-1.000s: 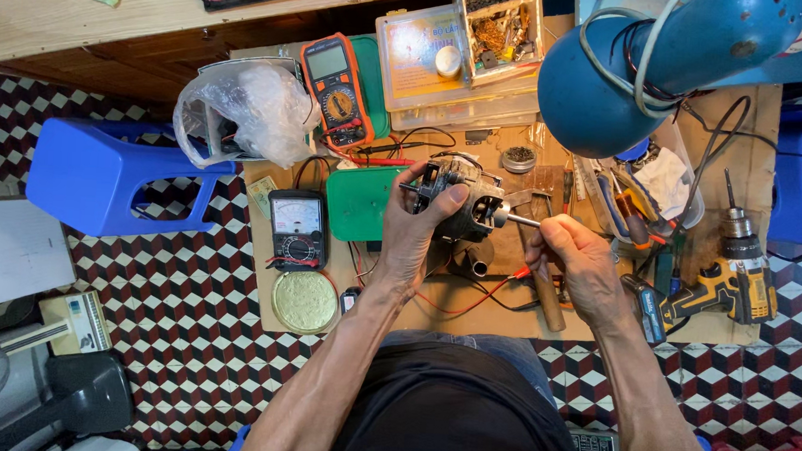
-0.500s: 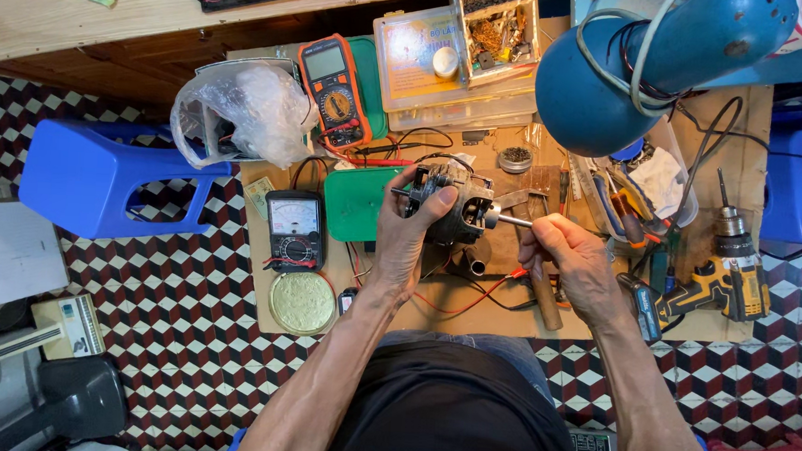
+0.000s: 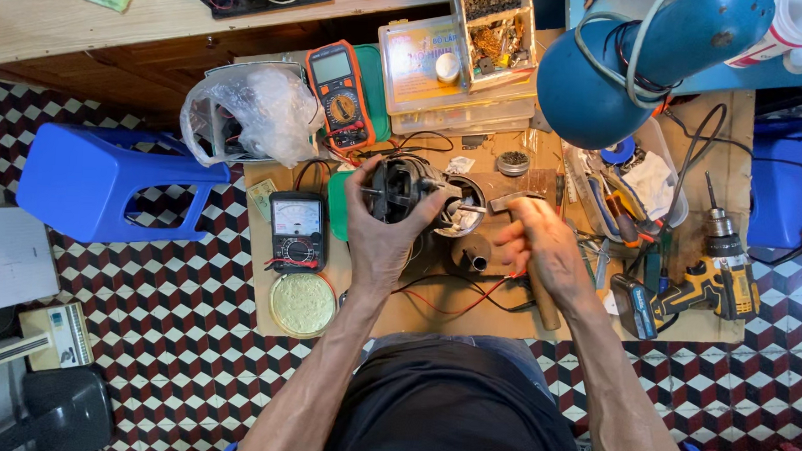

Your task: The person disassembles and reassembles a small electrical motor on a workbench. They use a cordless drill to remove and install screws, then manually rotate the motor shaft to test movement. The person also uses a hammer to tap the motor housing and a screwdriver to adjust internal components.

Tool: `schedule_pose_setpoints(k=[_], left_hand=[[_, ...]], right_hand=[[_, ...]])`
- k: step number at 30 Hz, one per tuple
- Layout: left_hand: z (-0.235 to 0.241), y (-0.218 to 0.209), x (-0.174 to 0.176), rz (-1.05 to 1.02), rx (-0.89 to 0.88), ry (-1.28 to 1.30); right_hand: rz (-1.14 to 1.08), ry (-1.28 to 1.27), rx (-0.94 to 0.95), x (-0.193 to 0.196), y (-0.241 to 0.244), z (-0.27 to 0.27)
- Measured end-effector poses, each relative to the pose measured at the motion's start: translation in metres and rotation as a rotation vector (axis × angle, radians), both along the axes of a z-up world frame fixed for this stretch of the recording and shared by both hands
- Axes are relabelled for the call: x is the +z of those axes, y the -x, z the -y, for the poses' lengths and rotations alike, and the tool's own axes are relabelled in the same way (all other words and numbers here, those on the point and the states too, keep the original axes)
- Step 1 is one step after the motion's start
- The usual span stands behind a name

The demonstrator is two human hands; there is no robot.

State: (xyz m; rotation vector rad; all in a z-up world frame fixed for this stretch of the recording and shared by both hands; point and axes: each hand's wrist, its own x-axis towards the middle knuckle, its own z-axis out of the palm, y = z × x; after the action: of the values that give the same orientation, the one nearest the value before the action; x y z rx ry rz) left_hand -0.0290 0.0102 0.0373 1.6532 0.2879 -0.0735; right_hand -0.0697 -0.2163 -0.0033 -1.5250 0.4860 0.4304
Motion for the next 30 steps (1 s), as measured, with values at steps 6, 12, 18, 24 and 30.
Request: schedule_pose_setpoints(k=[6, 12, 18, 24, 30], left_hand=[[0.019, 0.003, -0.026, 0.287, -0.073, -0.291], [0.032, 0.004, -0.058, 0.524, -0.238, -0.453], [0.04, 0.009, -0.085, 0.484, -0.311, -0.543], [0.039, 0.018, -0.095, 0.496, -0.408, -0.57], [0.028, 0.016, -0.084, 0.5, -0.59, -0.567]], right_hand=[[0.007, 0.179, -0.34, -0.005, 0.059, 0.046], [-0.133, 0.34, -0.491, -0.027, 0.168, 0.063], [-0.278, 0.429, -0.549, -0.049, 0.234, 0.047], [-0.338, 0.544, -0.382, -0.078, 0.228, 0.045], [-0.196, 0.77, -0.087, -0.126, 0.198, 0.075]])
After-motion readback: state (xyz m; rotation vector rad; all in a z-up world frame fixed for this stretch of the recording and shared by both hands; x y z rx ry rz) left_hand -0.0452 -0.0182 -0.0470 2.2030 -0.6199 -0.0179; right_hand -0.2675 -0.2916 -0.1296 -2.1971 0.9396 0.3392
